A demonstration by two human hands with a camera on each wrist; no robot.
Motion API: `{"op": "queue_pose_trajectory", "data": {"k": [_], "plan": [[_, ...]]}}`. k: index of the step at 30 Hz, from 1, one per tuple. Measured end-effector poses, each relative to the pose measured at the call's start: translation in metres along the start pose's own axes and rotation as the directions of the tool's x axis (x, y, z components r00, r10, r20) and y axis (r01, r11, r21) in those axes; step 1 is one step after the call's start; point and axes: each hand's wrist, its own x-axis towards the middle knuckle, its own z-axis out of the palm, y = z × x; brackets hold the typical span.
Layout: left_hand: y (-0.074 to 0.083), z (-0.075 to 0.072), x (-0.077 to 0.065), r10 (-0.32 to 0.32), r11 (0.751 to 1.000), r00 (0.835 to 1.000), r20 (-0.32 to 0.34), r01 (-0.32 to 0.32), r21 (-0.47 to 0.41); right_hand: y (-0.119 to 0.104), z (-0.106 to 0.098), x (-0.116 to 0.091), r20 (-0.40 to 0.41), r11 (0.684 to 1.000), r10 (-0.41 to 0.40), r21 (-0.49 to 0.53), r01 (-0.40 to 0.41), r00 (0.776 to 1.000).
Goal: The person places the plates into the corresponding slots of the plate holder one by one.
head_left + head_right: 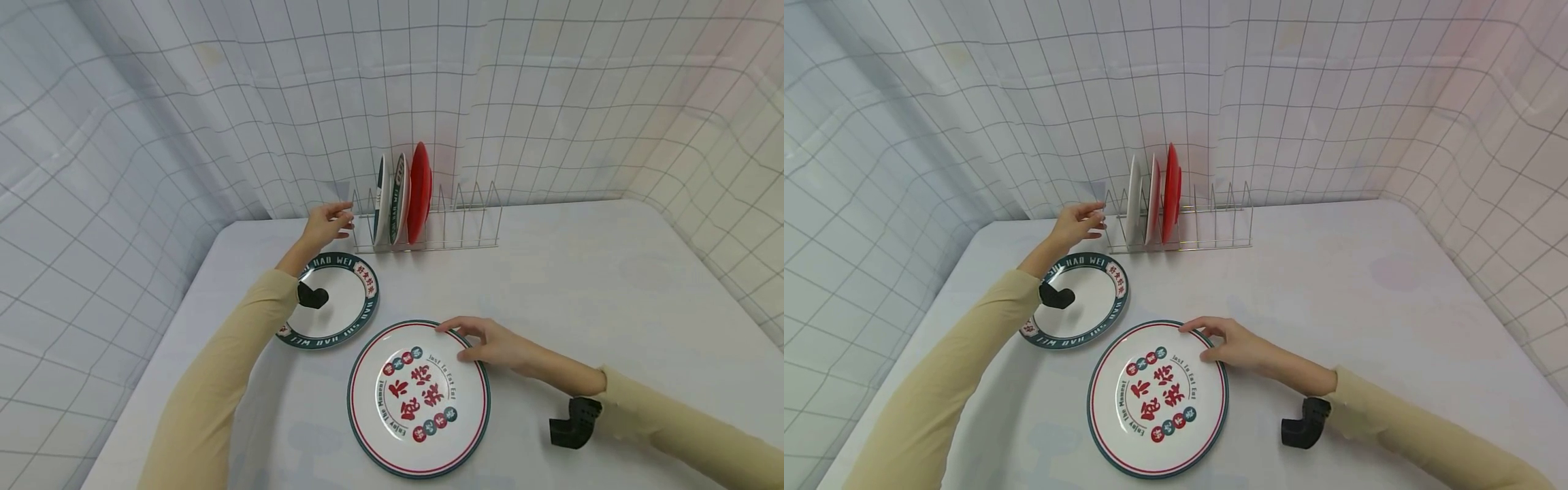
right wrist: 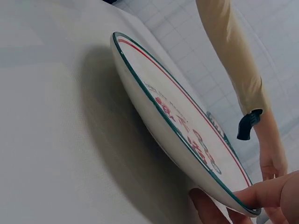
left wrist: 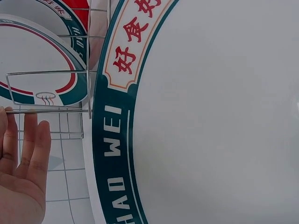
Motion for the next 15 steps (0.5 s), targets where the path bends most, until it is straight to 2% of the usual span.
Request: {"op": "queue_pose_trajectory", "data": {"k": [7,15], "plan": [[0.0016,0.0013,-0.0008,-0.006,1.000,1.000,0.007,0.006,-0.011,0.0023,0.0007,-0.0023,0.034,0.995,0.040,0.091,-0.043,0.999],[0.0044,0.0013,-0.0014,-0.023,0.999,1.000,0.013,0.023,-0.028,0.0083,-0.0019,0.0026,0.165,0.983,-0.042,0.183,0.011,0.985]]}}
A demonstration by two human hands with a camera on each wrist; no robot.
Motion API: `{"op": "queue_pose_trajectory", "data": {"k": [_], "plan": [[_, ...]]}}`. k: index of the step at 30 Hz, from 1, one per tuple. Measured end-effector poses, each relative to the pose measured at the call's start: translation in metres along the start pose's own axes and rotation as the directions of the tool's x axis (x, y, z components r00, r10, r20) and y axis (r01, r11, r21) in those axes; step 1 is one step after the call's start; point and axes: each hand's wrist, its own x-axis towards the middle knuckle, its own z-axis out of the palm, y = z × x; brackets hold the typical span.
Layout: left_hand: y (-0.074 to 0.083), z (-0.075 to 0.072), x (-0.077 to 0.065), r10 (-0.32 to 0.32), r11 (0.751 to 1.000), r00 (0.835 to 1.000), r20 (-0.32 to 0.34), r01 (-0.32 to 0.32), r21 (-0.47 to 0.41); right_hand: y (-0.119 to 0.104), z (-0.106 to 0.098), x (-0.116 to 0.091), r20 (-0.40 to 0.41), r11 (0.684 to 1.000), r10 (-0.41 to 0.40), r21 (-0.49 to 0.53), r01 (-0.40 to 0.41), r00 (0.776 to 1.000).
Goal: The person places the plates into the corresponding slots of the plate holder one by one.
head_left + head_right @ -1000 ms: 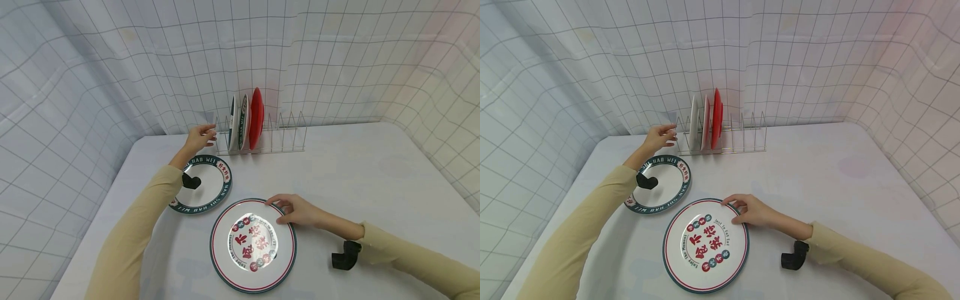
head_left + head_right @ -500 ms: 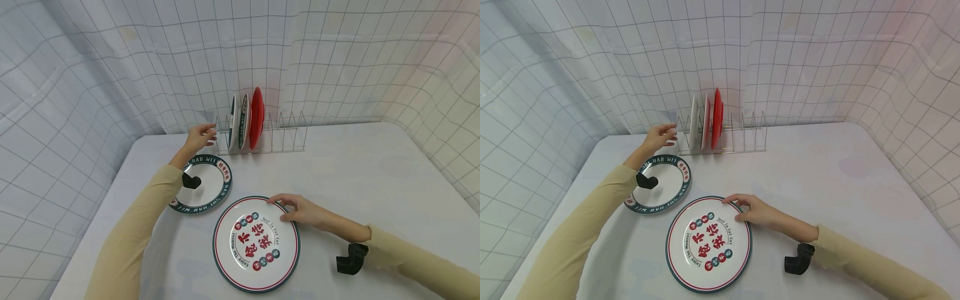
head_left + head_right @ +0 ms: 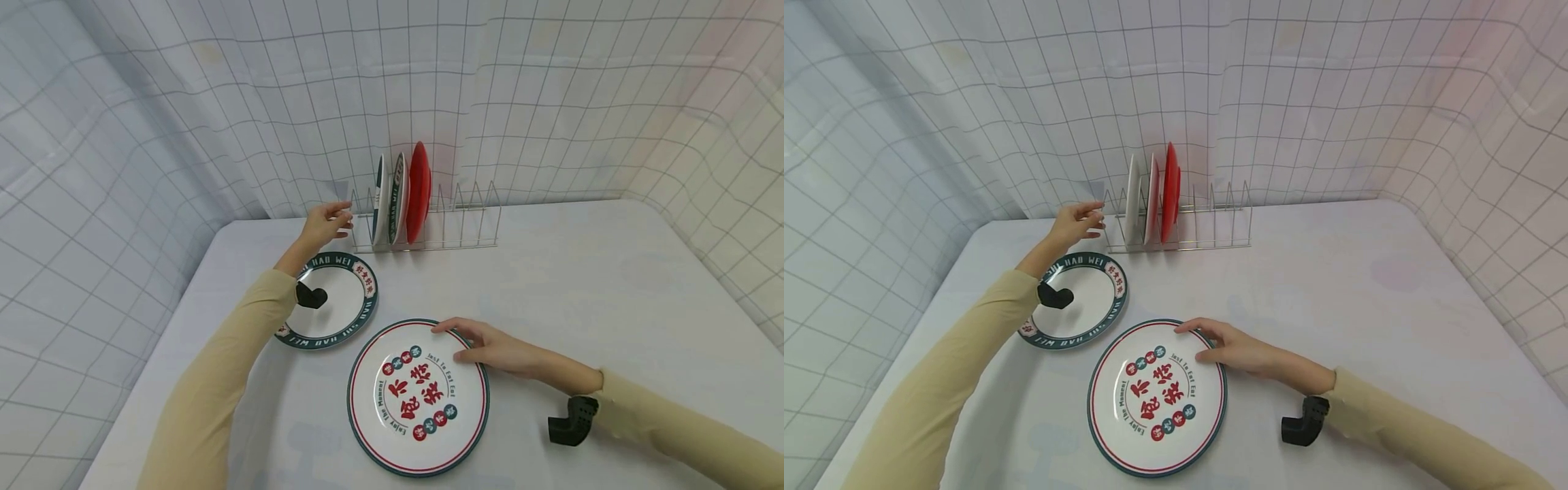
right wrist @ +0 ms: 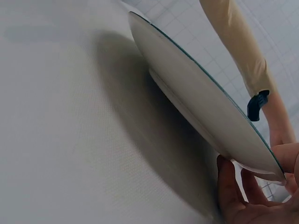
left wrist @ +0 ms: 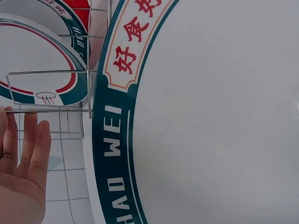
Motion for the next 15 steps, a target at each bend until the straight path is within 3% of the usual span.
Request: {"op": "queue_pose_trajectory", "data": {"k": [15], "plan": [[0.0006,-0.0003,-0.0014,-0.010,1.000,1.000,-0.013,0.010,0.015,0.0060,-0.0053,0.0040,0.081,0.999,-0.046,-0.020,0.048,0.996]]}}
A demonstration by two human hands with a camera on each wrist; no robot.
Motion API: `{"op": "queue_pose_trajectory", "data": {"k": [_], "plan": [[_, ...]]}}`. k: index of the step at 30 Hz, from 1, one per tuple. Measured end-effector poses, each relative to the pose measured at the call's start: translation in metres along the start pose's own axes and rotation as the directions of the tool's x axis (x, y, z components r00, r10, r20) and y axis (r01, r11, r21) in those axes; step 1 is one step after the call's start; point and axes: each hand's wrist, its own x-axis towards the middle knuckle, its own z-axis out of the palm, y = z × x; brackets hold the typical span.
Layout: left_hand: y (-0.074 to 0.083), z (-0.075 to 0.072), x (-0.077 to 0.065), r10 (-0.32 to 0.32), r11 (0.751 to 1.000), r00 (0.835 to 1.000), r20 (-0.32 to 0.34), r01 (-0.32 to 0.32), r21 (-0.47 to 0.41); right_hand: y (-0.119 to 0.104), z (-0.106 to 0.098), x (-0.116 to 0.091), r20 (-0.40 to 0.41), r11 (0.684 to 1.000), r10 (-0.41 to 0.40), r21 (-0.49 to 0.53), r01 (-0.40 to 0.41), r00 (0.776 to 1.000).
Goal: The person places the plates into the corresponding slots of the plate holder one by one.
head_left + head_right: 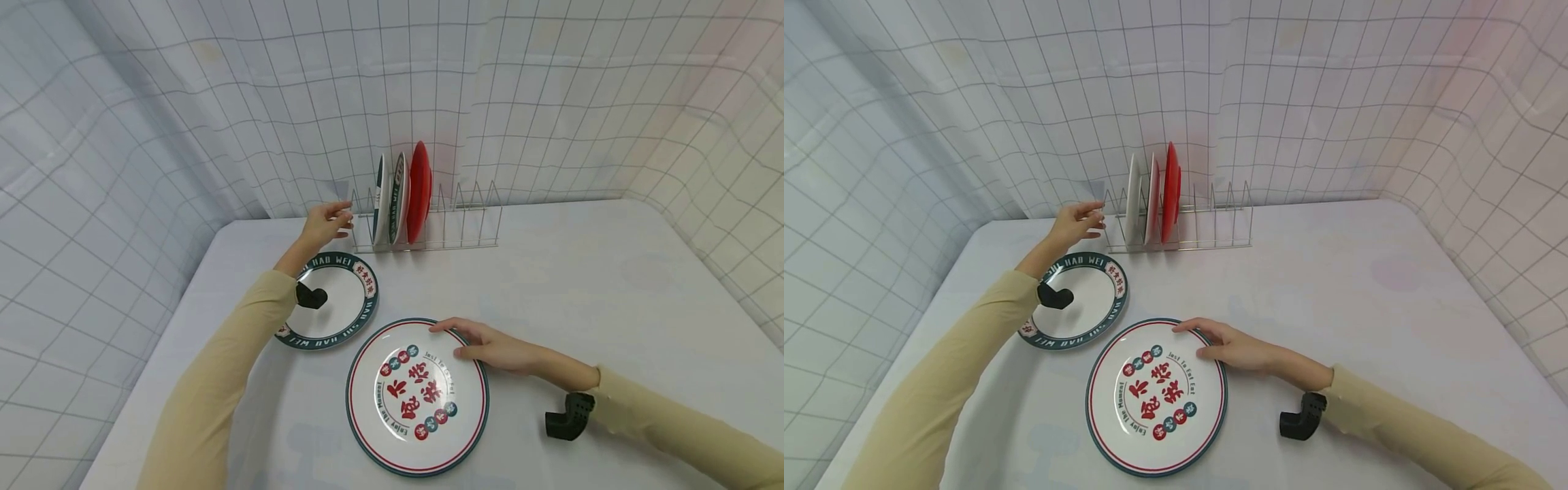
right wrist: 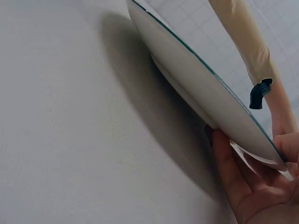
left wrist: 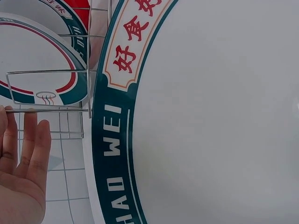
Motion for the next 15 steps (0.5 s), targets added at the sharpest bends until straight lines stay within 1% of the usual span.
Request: {"op": "queue_pose_trajectory", "data": {"k": [5,10,11,12,15], "plan": [[0.0006,-0.0007,0.0002,0.011,1.000,1.000,-0.001,-0.011,-0.002,0.0006,-0.0024,0.0016,0.014,0.999,-0.050,-0.006,0.050,0.999],[-0.0001,-0.0004,0.0006,0.021,1.000,1.000,0.007,-0.021,0.001,0.0008,-0.0039,0.0023,0.019,0.995,-0.090,-0.035,0.091,0.996],[0.0000,-0.0003,0.0002,0.019,1.000,1.000,0.008,-0.019,-0.001,0.0005,-0.0041,0.0022,0.015,0.995,-0.095,-0.041,0.096,0.995],[0.0033,-0.0005,-0.0022,0.013,1.000,1.000,0.012,-0.013,0.000,0.0000,-0.0041,0.0019,0.007,0.994,-0.098,-0.046,0.098,0.995],[0.0023,-0.0006,-0.0016,0.008,1.000,1.000,0.011,-0.008,-0.007,-0.0013,-0.0039,0.0004,-0.026,0.994,-0.096,-0.047,0.094,0.995]]}}
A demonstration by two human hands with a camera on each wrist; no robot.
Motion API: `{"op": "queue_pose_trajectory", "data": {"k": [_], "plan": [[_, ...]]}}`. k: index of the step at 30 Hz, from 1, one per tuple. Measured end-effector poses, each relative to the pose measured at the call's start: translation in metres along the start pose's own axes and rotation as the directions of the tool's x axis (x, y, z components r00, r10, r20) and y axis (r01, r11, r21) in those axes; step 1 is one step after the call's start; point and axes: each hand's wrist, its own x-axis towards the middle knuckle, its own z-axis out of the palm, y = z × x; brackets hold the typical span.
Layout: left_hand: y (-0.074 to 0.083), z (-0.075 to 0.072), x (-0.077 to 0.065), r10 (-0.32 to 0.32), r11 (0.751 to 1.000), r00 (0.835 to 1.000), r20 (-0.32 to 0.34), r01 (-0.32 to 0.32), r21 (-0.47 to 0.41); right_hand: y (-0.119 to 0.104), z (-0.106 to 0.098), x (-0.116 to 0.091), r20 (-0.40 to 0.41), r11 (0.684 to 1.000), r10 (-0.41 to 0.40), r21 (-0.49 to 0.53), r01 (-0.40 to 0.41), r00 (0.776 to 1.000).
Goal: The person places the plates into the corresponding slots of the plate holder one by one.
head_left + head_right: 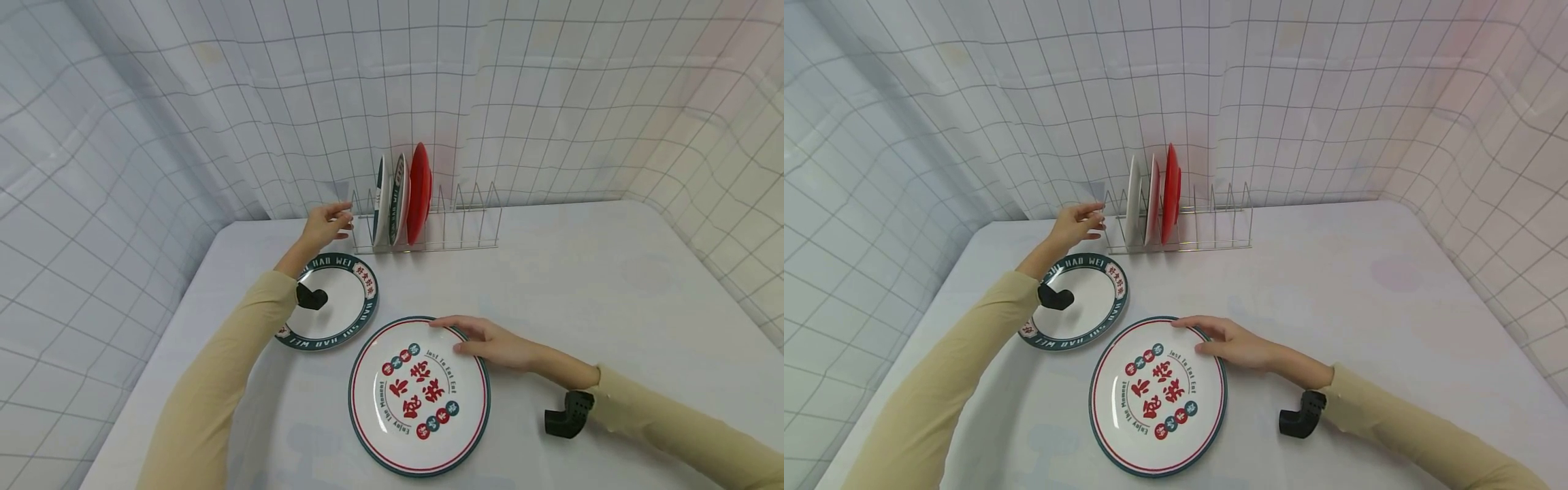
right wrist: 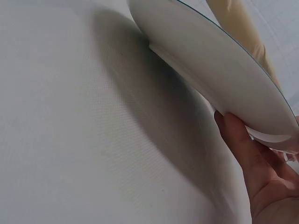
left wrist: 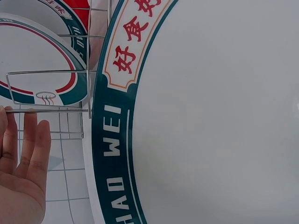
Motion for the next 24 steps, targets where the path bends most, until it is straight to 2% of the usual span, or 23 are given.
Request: {"op": "queue_pose_trajectory", "data": {"k": [4,15,19,24], "plan": [[-0.004,0.001,0.003,0.001,1.000,1.000,-0.007,-0.001,0.006,-0.001,0.000,-0.003,-0.056,1.000,0.018,-0.009,-0.018,0.998],[-0.004,0.000,0.003,-0.002,1.000,1.000,-0.008,0.002,0.011,-0.008,-0.011,-0.018,-0.197,0.994,0.017,-0.104,-0.038,0.980],[-0.005,0.000,0.003,0.006,1.000,1.000,-0.003,-0.006,0.010,-0.009,-0.017,-0.024,-0.264,0.993,0.014,-0.108,-0.044,0.964],[-0.004,0.000,0.004,0.012,1.000,1.000,0.003,-0.012,0.010,-0.016,-0.027,-0.029,-0.356,0.996,0.037,-0.059,-0.062,0.934]]}}
